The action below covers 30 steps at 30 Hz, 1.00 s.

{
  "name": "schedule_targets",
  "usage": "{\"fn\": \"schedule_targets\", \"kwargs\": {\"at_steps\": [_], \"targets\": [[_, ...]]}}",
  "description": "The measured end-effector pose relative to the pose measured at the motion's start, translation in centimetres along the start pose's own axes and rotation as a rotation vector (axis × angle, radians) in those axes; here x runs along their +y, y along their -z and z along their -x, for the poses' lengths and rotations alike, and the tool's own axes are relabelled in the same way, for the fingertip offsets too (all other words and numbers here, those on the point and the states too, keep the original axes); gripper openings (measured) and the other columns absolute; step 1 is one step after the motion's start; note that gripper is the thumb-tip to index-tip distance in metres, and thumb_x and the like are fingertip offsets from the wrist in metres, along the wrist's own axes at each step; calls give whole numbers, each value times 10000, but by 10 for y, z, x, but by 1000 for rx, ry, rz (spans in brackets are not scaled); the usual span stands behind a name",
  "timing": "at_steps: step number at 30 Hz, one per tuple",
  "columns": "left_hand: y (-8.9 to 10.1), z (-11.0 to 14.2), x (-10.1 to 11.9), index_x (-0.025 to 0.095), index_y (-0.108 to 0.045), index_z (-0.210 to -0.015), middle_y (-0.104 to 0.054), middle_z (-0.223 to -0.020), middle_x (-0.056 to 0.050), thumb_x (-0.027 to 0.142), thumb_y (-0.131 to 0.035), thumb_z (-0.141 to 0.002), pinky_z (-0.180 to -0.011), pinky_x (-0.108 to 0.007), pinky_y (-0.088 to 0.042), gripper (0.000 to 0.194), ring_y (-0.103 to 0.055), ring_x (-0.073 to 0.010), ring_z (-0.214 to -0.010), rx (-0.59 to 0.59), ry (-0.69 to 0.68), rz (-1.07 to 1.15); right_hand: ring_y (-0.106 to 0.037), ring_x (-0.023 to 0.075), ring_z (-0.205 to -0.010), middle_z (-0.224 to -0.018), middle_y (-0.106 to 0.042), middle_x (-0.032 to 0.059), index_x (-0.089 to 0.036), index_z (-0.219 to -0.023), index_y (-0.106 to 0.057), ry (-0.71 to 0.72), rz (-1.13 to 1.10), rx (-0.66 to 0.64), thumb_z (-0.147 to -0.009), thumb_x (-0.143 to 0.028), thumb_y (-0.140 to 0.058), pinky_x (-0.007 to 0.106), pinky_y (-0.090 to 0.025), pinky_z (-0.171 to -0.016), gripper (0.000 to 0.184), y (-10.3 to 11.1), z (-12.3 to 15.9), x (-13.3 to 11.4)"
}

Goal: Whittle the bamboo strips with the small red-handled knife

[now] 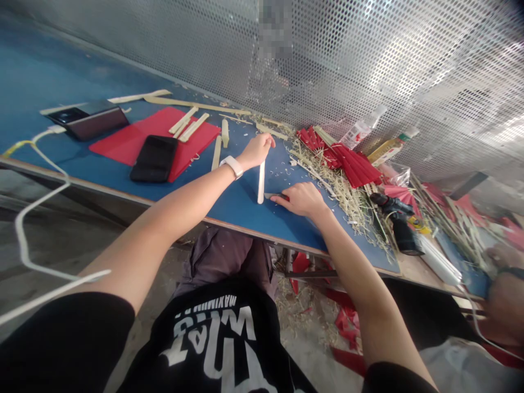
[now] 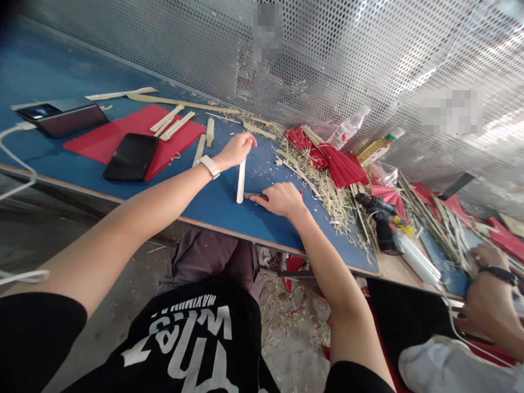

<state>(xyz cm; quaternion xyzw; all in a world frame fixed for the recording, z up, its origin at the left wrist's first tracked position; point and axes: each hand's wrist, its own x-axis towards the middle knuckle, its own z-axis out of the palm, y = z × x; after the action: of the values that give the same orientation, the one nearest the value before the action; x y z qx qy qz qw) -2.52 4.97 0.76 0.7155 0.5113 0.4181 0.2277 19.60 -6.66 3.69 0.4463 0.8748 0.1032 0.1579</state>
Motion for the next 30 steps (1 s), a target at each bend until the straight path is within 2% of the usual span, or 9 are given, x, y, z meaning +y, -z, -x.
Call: {"fn": "schedule_targets", "kwargs": {"at_steps": [6, 11, 19, 30], "targets": [[-2, -2, -3, 193, -681, -1006, -743, -958, -95, 201, -392, -1194, -969, -346, -522, 345, -691, -220, -941, 14, -16, 9, -768, 268, -926, -1022, -883, 155, -165, -1094, -912, 82, 11, -21, -1266, -701, -321, 385, -236, -703, 816, -1, 0, 4], [-3, -1, -3, 192, -682, -1000, -737, -951, -98, 205, -401, -1189, -977, -352, -529, 339, -697, -221, -945, 20, -13, 20, -776, 278, -927, -1036, -885, 160, -177, -1108, -918, 86, 39, -34, -1257, -733, -298, 382, -233, -706, 846, 0, 2, 3], [-3, -1, -6, 212, -662, -1029, -644, -823, -57, 276, -384, -1217, -949, -355, -540, 342, -665, -228, -880, 0, -65, 93, -821, 315, -994, -1070, -901, 170, -196, -1171, -941, 52, 47, -50, -1258, -732, -311, 389, -294, -730, 832, 6, 3, -3], [2, -1, -3, 242, -670, -1016, -648, -816, -60, 364, -378, -1232, -921, -390, -550, 383, -650, -239, -838, 0, -35, 82, -823, 324, -1019, -1085, -902, 178, -202, -1186, -941, -22, 1, -3, -1249, -743, -318, 375, -361, -739, 828, -1, 2, -6]]}}
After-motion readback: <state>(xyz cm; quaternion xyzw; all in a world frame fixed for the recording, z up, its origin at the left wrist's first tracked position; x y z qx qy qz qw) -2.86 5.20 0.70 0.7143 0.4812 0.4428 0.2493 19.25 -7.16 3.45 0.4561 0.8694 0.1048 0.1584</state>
